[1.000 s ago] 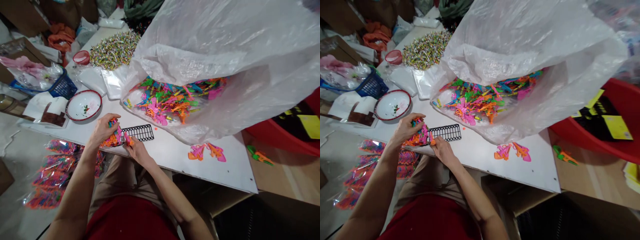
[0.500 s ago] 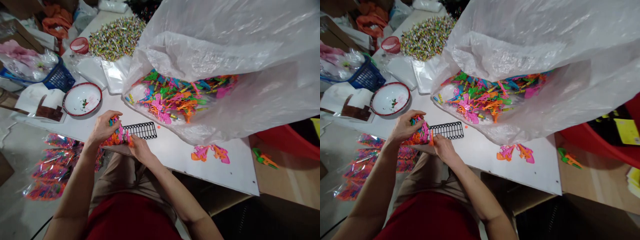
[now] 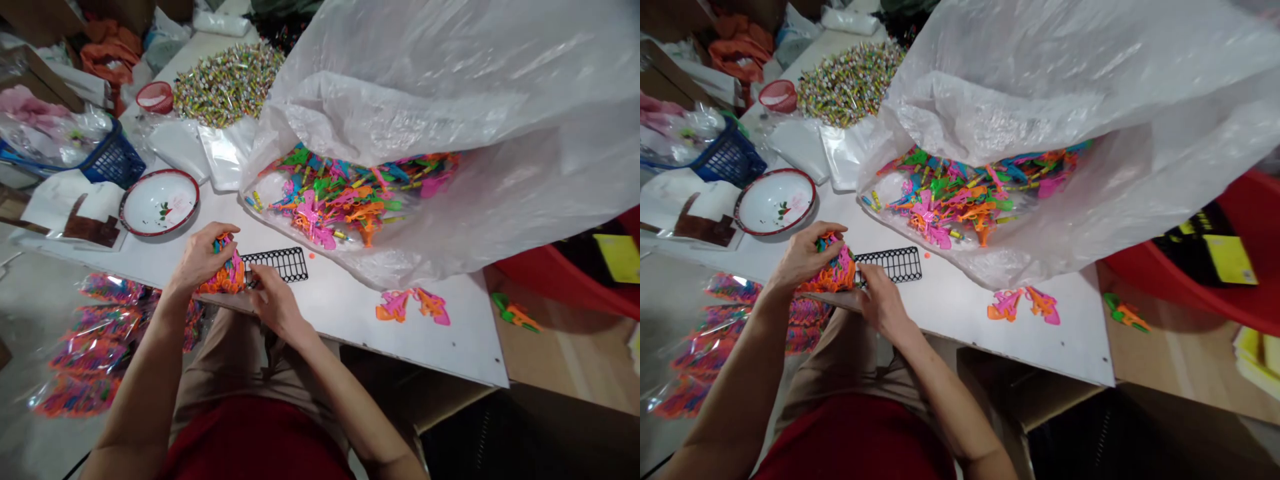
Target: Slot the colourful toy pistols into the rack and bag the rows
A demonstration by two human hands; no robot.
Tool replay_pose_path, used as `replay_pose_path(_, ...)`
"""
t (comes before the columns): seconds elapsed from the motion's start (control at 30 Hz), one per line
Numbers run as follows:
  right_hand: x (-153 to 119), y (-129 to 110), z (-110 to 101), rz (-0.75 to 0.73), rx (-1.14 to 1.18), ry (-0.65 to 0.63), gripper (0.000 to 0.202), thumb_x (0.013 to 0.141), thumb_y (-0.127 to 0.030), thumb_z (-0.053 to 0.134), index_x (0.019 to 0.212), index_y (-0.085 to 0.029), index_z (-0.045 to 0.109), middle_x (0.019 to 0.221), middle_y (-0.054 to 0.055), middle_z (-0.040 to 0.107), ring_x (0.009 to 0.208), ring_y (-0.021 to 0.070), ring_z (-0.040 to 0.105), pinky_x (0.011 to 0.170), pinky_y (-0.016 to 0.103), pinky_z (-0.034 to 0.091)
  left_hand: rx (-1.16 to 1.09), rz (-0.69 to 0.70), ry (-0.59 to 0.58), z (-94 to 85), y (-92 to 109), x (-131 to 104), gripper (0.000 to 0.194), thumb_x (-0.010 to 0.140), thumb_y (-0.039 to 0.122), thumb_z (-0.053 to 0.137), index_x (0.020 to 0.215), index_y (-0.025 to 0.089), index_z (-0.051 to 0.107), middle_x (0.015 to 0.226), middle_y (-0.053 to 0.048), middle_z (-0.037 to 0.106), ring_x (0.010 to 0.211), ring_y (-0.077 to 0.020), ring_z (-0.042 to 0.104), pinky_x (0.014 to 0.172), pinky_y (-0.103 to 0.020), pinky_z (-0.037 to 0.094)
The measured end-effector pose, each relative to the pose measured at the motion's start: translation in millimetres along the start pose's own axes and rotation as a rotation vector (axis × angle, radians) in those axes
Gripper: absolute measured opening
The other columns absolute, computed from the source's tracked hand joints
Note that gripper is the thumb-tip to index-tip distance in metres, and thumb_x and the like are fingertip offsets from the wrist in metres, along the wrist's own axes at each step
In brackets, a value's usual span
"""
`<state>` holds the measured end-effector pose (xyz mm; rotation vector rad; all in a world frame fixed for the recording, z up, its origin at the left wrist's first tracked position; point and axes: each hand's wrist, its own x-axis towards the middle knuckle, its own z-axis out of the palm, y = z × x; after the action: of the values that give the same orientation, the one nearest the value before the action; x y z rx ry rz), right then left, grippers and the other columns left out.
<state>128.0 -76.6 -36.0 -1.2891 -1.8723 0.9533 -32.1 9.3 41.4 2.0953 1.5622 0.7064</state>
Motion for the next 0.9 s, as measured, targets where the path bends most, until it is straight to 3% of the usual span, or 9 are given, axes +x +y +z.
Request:
replay_pose_path(0.1,-2.9,-2.5,3.3,-0.06,0.051,-0.009,0.051,0.084,-0.005,0.042,0.131,-0.026,0.046,0.118,0.007,0.062,0.111,0.018,0.058,0.096,0.032,0.05,-0.012,0.015,-0.023,0.8,-2.2,-0.4,0.032,0.081,0.034,0.051,0.105,0.018,0.066,0.098,-0.004,0.068,0.09,-0.018,0.063,0.089,-0.031,0.048)
replay_pose_path(0.2,12.7,5.1,-21.5,-0.099,0.01,-0.14,0.037,0.091,-0.012,0.043,0.123,-0.028,0.054,0.112,0.002,0.066,0.102,0.0161,0.063,0.09,0.028,0.052,-0.024,0.036,-0.044,2.4,-5.8,-0.4,0.031,0.083,0.035,0.05,0.105,0.019,0.065,0.097,-0.005,0.067,0.09,-0.0186,0.063,0.087,-0.031,0.049)
replay_pose_path(0.27,40.6,14.7,-55.3,-0.094,-0.132,-0.182,0.031,0.092,-0.013,0.046,0.118,-0.023,0.059,0.108,0.003,0.068,0.098,0.0166,0.064,0.088,0.027,0.052,-0.024,0.038,-0.04,3.3,-8.0,-0.4,0.031,0.083,0.036,0.05,0.105,0.02,0.065,0.097,-0.005,0.067,0.089,-0.0185,0.063,0.086,-0.031,0.049)
replay_pose_path(0.4,128.5,36.3,-120.8,0.058,-0.584,-0.021,0.038,0.091,-0.005,0.037,0.12,-0.012,0.06,0.124,0.016,0.059,0.116,0.0259,0.054,0.096,0.038,0.046,-0.016,0.046,-0.031,4.1,-9.8,-0.3,0.029,0.082,0.036,0.052,0.103,0.02,0.066,0.095,-0.004,0.068,0.088,-0.0182,0.063,0.085,-0.029,0.049)
replay_pose_path(0.5,186.1,49.1,-142.3,0.206,-0.964,-0.107,0.038,0.091,-0.003,0.033,0.113,-0.004,0.064,0.125,0.025,0.056,0.117,0.0315,0.052,0.093,0.042,0.045,-0.022,0.044,-0.032,4.8,-10.0,0.2,0.028,0.082,0.035,0.052,0.102,0.02,0.066,0.093,-0.003,0.068,0.087,-0.0179,0.063,0.083,-0.029,0.049)
replay_pose_path(0.6,212.6,56.2,-153.0,0.243,-1.065,-0.236,0.034,0.09,-0.001,0.036,0.105,-0.001,0.067,0.112,0.026,0.063,0.11,0.0307,0.057,0.093,0.042,0.045,-0.036,0.061,-0.024,6.4,-10.8,0.2,0.028,0.083,0.035,0.051,0.101,0.02,0.066,0.091,-0.003,0.068,0.085,-0.0177,0.064,0.081,-0.029,0.049)
replay_pose_path(0.7,208.8,53.3,-167.9,0.136,-1.062,-0.255,0.031,0.09,-0.004,0.041,0.105,-0.006,0.067,0.112,0.021,0.063,0.11,0.0277,0.056,0.093,0.037,0.043,-0.036,0.045,-0.007,7.9,-10.9,-0.4,0.028,0.083,0.035,0.051,0.101,0.02,0.066,0.092,-0.003,0.068,0.086,-0.0177,0.063,0.082,-0.028,0.049)
replay_pose_path(0.77,191.8,44.1,-173.3,0.046,-1.019,-0.14,0.03,0.093,-0.009,0.04,0.111,-0.01,0.064,0.118,0.018,0.06,0.113,0.0272,0.053,0.093,0.036,0.042,-0.03,0.025,-0.002,7.9,-10.4,-0.9,0.029,0.083,0.036,0.052,0.102,0.021,0.067,0.093,-0.003,0.068,0.086,-0.018,0.063,0.083,-0.028,0.049)
replay_pose_path(0.9,126.3,23.5,-139.5,0.031,-0.613,0.098,0.028,0.097,-0.02,0.037,0.115,-0.012,0.056,0.109,0.012,0.061,0.099,0.022,0.057,0.084,0.031,0.044,-0.021,0.022,-0.023,3.5,-10.8,-1.1,0.03,0.083,0.037,0.054,0.105,0.02,0.067,0.096,-0.003,0.068,0.089,-0.0183,0.063,0.087,-0.029,0.048)
